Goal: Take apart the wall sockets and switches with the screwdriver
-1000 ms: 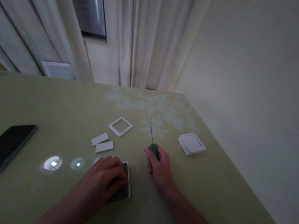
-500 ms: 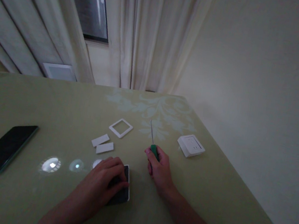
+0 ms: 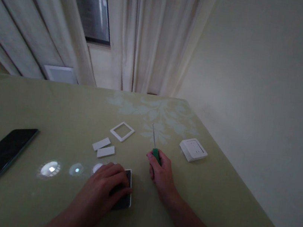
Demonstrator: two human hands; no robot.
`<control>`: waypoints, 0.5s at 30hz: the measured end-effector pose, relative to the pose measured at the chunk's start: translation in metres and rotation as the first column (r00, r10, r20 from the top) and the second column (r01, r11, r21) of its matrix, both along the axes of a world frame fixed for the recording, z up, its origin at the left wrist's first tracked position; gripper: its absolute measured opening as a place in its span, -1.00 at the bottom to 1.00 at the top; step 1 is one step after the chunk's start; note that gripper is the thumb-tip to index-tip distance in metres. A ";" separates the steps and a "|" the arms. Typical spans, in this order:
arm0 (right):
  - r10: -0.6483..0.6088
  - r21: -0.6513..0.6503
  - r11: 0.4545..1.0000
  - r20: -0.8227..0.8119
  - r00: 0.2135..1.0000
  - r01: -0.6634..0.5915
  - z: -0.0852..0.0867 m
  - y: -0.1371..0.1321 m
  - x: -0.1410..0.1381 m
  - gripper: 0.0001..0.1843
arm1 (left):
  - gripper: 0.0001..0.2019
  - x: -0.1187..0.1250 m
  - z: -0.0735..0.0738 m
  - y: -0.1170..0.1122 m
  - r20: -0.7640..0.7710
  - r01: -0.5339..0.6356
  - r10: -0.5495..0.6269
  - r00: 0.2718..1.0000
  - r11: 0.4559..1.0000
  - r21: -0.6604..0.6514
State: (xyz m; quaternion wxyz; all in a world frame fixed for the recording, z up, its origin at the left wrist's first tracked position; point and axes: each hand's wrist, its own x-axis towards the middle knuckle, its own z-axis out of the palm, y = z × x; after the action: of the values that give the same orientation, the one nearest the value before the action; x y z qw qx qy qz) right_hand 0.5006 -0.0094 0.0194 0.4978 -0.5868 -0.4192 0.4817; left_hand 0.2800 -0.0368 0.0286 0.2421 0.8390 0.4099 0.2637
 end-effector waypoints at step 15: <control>0.001 -0.014 1.000 -0.014 1.000 -0.001 -0.001 -0.001 0.000 -0.63 | -0.82 0.007 -0.001 -0.005 0.096 -0.016 0.022 0.995 0.998 -0.067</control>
State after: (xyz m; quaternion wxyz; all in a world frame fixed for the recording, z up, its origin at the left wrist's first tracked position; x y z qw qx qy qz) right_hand 0.5004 -0.0099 0.0180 0.4966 -0.5866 -0.4126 0.4890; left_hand 0.2866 -0.0418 0.0276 0.2867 0.8127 0.4142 0.2927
